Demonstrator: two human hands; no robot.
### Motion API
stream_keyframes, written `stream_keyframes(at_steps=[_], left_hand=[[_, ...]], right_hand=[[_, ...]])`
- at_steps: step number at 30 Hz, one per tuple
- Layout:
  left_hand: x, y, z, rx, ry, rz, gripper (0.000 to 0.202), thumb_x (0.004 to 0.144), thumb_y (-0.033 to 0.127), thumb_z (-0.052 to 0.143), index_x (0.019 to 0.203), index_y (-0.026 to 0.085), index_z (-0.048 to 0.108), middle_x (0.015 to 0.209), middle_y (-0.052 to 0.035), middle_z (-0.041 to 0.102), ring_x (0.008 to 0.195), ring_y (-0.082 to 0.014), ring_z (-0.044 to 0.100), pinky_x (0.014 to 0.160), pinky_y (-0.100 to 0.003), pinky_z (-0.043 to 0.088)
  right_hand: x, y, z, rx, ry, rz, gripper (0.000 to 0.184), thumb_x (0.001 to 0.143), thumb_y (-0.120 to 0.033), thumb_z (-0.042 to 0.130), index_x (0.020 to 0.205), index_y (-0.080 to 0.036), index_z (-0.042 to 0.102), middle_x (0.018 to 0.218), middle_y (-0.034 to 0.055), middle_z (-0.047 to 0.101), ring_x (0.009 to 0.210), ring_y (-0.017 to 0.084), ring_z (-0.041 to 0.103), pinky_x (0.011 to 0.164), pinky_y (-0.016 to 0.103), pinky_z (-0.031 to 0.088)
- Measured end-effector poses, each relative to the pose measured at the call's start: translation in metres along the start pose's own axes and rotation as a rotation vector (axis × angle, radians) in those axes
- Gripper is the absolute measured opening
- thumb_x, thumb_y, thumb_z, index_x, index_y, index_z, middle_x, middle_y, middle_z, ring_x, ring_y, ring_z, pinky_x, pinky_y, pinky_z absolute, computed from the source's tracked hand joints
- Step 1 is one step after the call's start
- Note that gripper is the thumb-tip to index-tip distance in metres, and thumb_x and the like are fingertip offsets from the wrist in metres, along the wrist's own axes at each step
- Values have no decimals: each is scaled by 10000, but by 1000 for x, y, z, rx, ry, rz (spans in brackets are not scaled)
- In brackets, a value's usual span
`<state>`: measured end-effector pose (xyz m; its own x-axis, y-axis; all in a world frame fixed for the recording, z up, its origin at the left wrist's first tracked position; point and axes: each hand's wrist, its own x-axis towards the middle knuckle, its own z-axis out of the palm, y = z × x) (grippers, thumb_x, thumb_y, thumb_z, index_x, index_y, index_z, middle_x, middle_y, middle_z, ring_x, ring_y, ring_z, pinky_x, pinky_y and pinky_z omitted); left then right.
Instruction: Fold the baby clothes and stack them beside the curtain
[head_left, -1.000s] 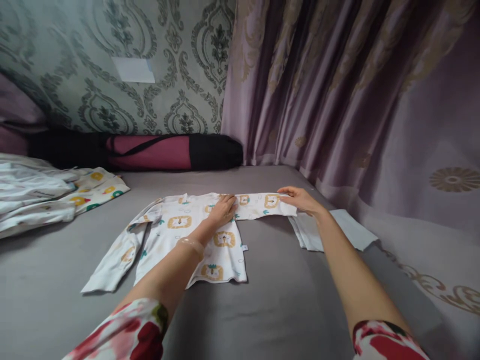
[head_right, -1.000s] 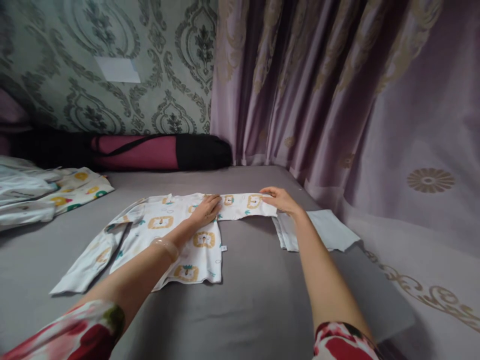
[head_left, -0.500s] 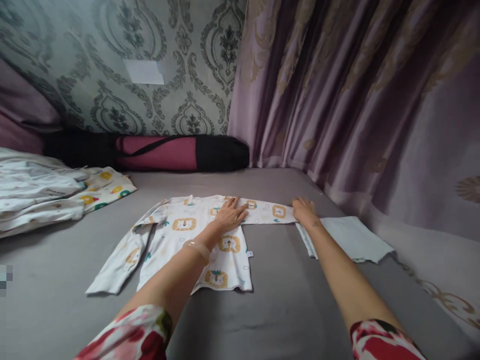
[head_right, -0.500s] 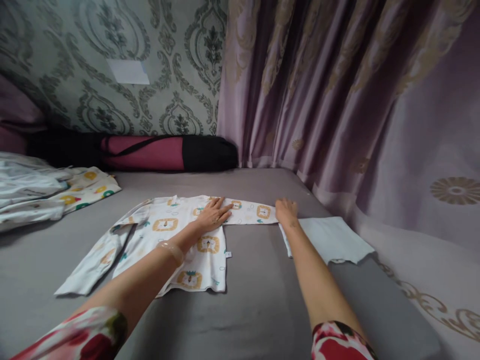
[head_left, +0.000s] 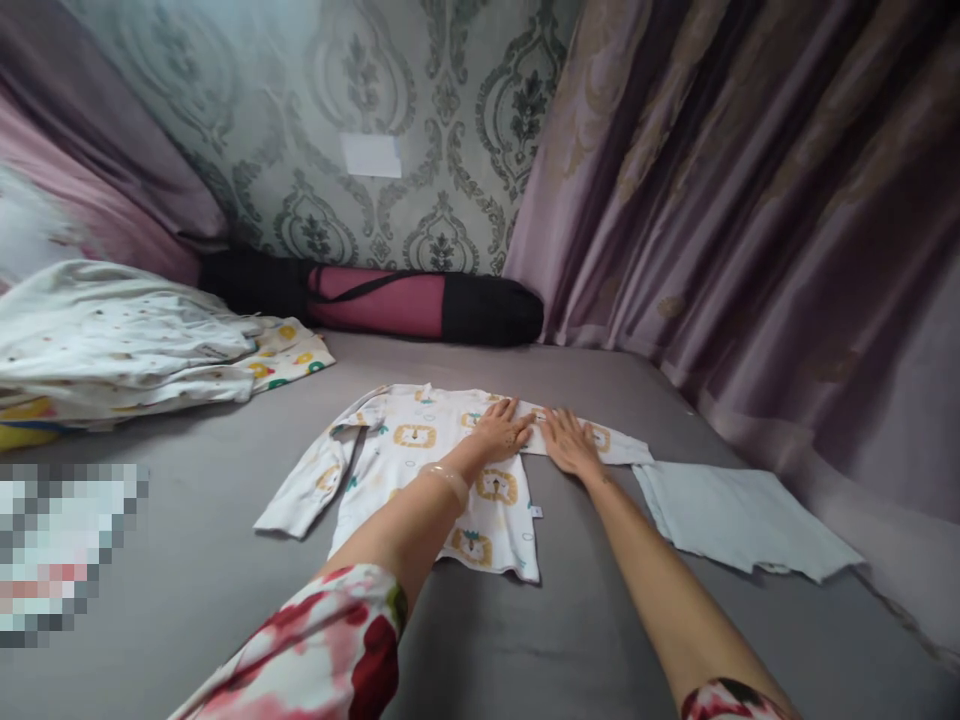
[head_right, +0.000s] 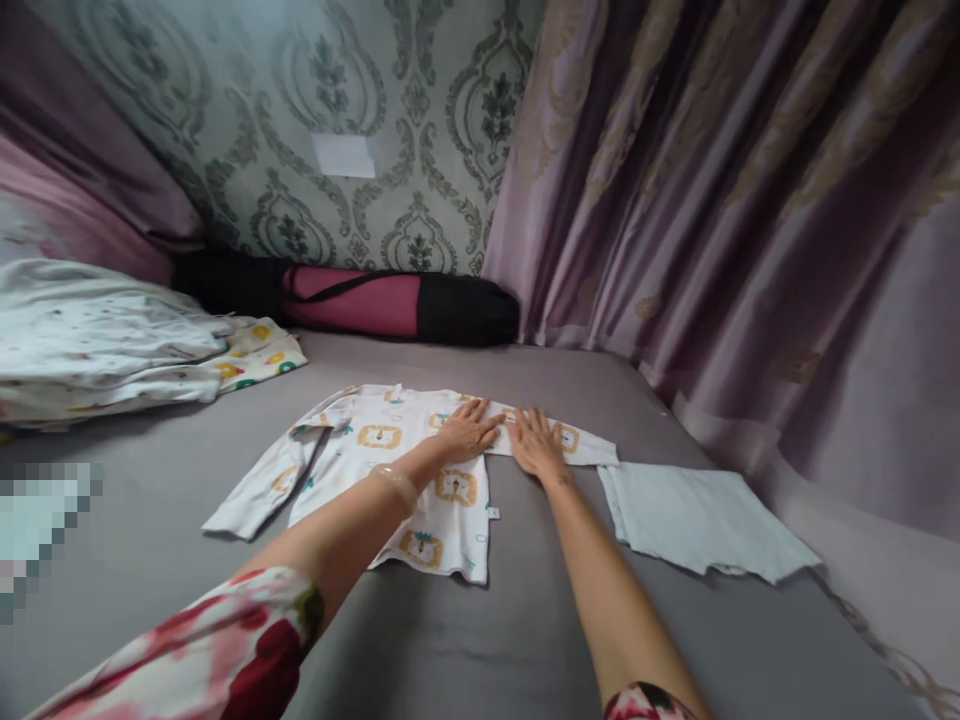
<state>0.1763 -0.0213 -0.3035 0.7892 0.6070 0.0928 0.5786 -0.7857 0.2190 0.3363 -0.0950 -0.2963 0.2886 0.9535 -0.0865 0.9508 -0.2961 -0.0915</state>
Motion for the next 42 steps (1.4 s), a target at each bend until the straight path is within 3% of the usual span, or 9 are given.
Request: stream_keyframes(at_steps=[5,8,11,15,20,26,29,34,42], left_hand=[[-3,-5,-29,-156,-109,20,575,968,475,323,1484,222,301,1565,-141,241,1400,-266,313,1118,-393,268],[-33,-32,-65,-207,31,-83,532,971,375,320,1465,178,311,1516,-144,344,1302,-223,457,1041,-323,373],[-99,-84,-106,-147,171,-230,452,937,369,363,1328,179,486,1327,-118,568,1174,-220,553,968,-309,420],[-213,-153,-141,-60,1,-626,354,837,430,446,941,164,654,932,-104,709,862,-231,646,717,-279,459],[-294,-168,-135,-286,-186,-859,545,726,681,463,747,165,637,650,-73,672,625,-211,613,564,-268,398],[-291,-144,-117,-380,-62,-865,518,606,691,560,679,179,584,564,-23,601,587,-181,541,522,-257,323],[-288,-149,-115,-493,-87,-868,432,568,612,588,643,189,547,509,20,519,529,-148,474,495,-247,280],[-288,-161,-123,-600,-99,-807,350,547,525,585,631,189,530,534,44,465,526,-120,425,491,-231,260],[-283,-215,-167,-636,140,-914,388,518,433,613,815,187,567,683,14,575,646,-160,550,536,-226,403]], right_hand=[[-1,22,-3,-99,-6,127,564,998,-459,115,1518,-273,232,1582,69,216,1448,277,171,1141,534,145],[-3,18,-8,-70,14,109,547,1004,-455,148,1503,-272,278,1568,75,256,1432,282,223,1125,547,203],[-3,13,-21,1,121,83,446,993,-444,339,1383,-276,474,1465,101,424,1306,278,430,1041,500,376],[5,2,-41,81,217,43,282,940,-359,545,1186,-227,585,1253,83,566,1038,194,589,885,394,511],[28,-65,-41,164,235,-86,309,945,-340,527,1223,-217,581,1270,109,563,1094,208,579,930,373,489],[32,-216,-14,413,106,-489,406,922,-182,436,1313,-134,533,1355,109,552,1263,185,486,1081,307,344],[27,-266,-1,452,51,-607,417,912,-169,424,1313,-117,524,1368,121,536,1286,183,457,1094,306,309],[32,-292,12,480,32,-546,390,915,-148,395,1279,-125,533,1314,119,565,1226,188,496,1051,311,339],[36,-294,22,461,85,-438,391,925,-166,394,1296,-122,510,1327,114,546,1245,193,466,1057,297,317]])
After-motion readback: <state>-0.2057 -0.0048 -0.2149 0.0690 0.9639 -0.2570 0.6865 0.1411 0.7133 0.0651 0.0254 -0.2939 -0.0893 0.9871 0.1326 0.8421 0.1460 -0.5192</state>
